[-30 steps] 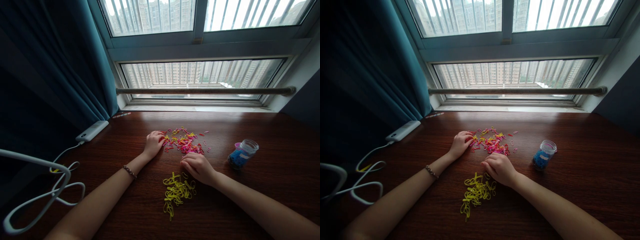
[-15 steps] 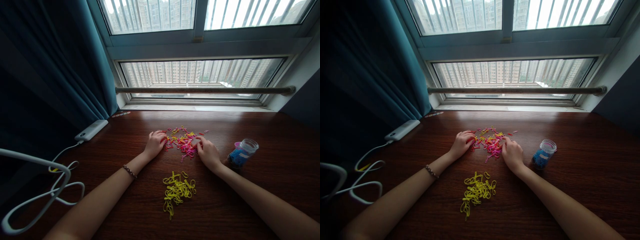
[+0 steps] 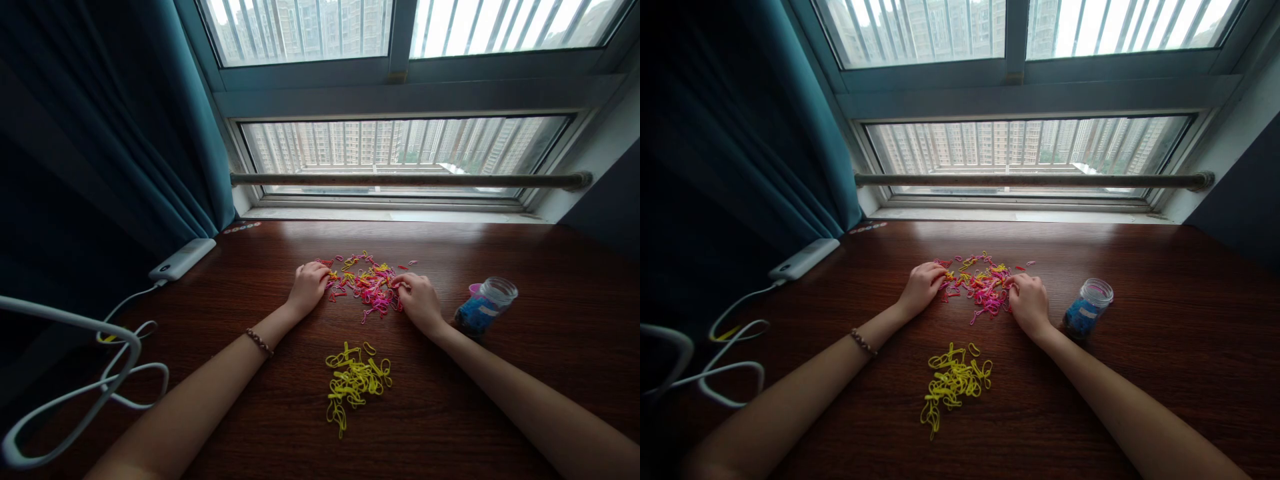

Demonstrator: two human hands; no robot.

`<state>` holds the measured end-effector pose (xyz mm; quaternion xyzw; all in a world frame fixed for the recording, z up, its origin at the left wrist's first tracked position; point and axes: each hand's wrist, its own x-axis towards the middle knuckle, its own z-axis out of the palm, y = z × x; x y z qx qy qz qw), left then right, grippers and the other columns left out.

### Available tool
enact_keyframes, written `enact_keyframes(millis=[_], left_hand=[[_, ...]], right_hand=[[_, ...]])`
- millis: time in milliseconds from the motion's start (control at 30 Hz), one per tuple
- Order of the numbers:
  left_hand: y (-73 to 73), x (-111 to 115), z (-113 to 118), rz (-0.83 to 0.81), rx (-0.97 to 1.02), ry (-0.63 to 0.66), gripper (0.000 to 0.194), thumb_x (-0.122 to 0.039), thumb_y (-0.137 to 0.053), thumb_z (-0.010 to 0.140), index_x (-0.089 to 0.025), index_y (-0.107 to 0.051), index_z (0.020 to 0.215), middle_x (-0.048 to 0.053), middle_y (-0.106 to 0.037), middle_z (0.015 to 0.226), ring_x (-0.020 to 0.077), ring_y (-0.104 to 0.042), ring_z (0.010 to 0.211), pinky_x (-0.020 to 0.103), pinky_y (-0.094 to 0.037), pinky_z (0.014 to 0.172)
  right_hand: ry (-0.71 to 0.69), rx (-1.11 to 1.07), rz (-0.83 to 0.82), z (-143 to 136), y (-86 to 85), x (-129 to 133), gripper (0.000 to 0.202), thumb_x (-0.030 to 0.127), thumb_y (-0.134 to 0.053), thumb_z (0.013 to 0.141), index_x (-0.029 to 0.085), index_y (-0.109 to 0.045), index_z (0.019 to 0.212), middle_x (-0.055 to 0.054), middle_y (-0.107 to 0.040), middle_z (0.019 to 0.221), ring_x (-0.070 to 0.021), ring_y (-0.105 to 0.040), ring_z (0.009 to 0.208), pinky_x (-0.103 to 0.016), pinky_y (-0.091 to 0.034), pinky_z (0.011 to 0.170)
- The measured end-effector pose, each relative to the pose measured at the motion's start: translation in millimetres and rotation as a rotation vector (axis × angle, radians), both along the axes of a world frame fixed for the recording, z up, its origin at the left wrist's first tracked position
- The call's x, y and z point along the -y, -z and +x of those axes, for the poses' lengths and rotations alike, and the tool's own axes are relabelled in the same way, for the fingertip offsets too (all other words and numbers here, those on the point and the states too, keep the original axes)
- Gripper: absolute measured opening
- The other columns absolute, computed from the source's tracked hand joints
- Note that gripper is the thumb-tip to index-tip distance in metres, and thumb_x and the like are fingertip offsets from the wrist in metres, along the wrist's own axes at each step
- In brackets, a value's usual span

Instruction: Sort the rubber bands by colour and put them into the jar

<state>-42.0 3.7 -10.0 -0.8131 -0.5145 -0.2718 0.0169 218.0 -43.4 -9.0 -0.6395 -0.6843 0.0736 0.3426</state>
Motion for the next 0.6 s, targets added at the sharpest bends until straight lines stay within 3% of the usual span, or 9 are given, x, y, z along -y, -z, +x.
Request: enact_keyframes(millis=[100, 367, 467, 600], left_hand=[[-0.8, 0.2, -0.1, -0.013, 0.009, -0.010, 0.013, -0.020, -0.051, 0.080, -0.020, -0.064, 0.084, 0.004, -0.063, 0.095, 0.0210, -0.051, 0.097, 0.036, -0.036, 0.087], [0.1, -2.6, -2.7, -0.026, 0.063, -0.025, 0.003, -0.019, -0.057, 0.075, -0.018, -0.058, 0.073, 0.003, -0.062, 0.082, 0.0192, -0.054, 0.084, 0.033, -0.040, 0.078], [0.4, -3.4, -3.5, -0.019, 0.091, -0.035, 0.001, -0.018, -0.059, 0.074, -0.018, -0.058, 0.073, 0.003, -0.062, 0.082, 0.0192, -0.054, 0.084, 0.033, -0.040, 0.078], [0.3, -3.4, -3.8, -0.002, 0.129, -0.041, 0.004, -0.017, -0.060, 0.072, -0.018, -0.058, 0.075, 0.003, -0.061, 0.081, 0.0192, -0.054, 0.083, 0.033, -0.041, 0.077]], right_hand=[[-0.048, 0.067, -0.003, -1.1, -1.3, 2.8, 0.024, 0.014, -0.046, 0.077, 0.025, -0.067, 0.076, 0.002, -0.067, 0.092, -0.0197, -0.049, 0.083, -0.031, -0.036, 0.075], [0.000, 0.195, 0.029, -2.9, 0.2, 4.6, 0.026, 0.018, -0.047, 0.078, 0.026, -0.069, 0.088, 0.001, -0.066, 0.101, -0.0235, -0.049, 0.082, -0.036, -0.037, 0.071], [-0.011, 0.108, 0.081, -1.9, 0.5, 1.9, 0.028, 0.015, -0.044, 0.078, 0.022, -0.069, 0.090, -0.002, -0.066, 0.100, -0.0233, -0.052, 0.087, -0.036, -0.040, 0.076], [-0.040, -0.168, 0.178, -2.5, -2.4, -0.4, 0.025, 0.019, -0.046, 0.078, 0.018, -0.067, 0.089, -0.006, -0.067, 0.095, -0.0214, -0.057, 0.090, -0.034, -0.043, 0.080]])
